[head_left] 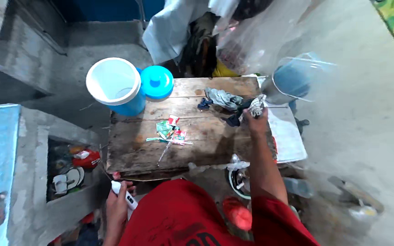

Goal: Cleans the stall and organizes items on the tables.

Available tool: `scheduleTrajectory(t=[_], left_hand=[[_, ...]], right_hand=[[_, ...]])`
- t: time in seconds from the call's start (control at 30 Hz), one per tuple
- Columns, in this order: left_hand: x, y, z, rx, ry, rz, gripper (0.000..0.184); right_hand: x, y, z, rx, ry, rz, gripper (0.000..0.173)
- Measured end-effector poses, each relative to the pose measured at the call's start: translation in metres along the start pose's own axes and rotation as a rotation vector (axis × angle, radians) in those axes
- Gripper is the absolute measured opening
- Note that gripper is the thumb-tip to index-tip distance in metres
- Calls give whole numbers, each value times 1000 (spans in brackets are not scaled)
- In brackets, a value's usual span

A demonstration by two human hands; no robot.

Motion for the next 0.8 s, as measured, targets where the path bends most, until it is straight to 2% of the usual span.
scheduleTrajectory(t=[0.03, 0.07, 0.13, 0.23, 0.33, 0.4, 0.5, 0.53, 0.6, 0.7, 0.8], left_hand=[[-1, 1, -1, 9, 21, -13, 34], [-3, 3, -2, 15, 40, -32, 34], [-4, 9, -5, 43, 88, -74, 35], [-12, 14, -19, 107, 195, -118, 37], [-17, 17, -35, 132, 244, -112, 40], [-16, 20, -45, 156, 247, -81, 41], [-22, 24, -62, 216, 177, 32, 43], [-24, 26, -68, 226, 173, 74, 44], [-27, 31, -82, 267, 185, 112, 46], [-31, 39, -105, 309, 175, 82, 57], [-44, 48, -130, 371, 225, 38, 61]], right_hand=[[-2, -2, -2, 43, 10, 26, 104], [-5, 1, -3, 82, 17, 48, 97], [-21, 19, 16, 79, 9, 16, 72], [-65, 90, 90, -212, 35, -163, 55], [-120, 202, 165, -608, -28, -449, 39], [-160, 287, 200, -1018, -97, -619, 36], [-203, 411, 220, -1664, -140, -894, 53], [-215, 446, 216, -1815, -100, -976, 55], [-231, 500, 207, -2016, -5, -1068, 47], [-233, 532, 212, -2047, 68, -986, 46], [-241, 529, 221, -1826, 139, -906, 50]])
Point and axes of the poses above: each hand's wrist, its own y-axis away from the middle knuckle, its own z-axis out of the palm, x = y × z, the point moved 4 cm from there along -y, towards the middle knuckle, and after that the axes turned 10 degrees about y, right-handed, at the moved point
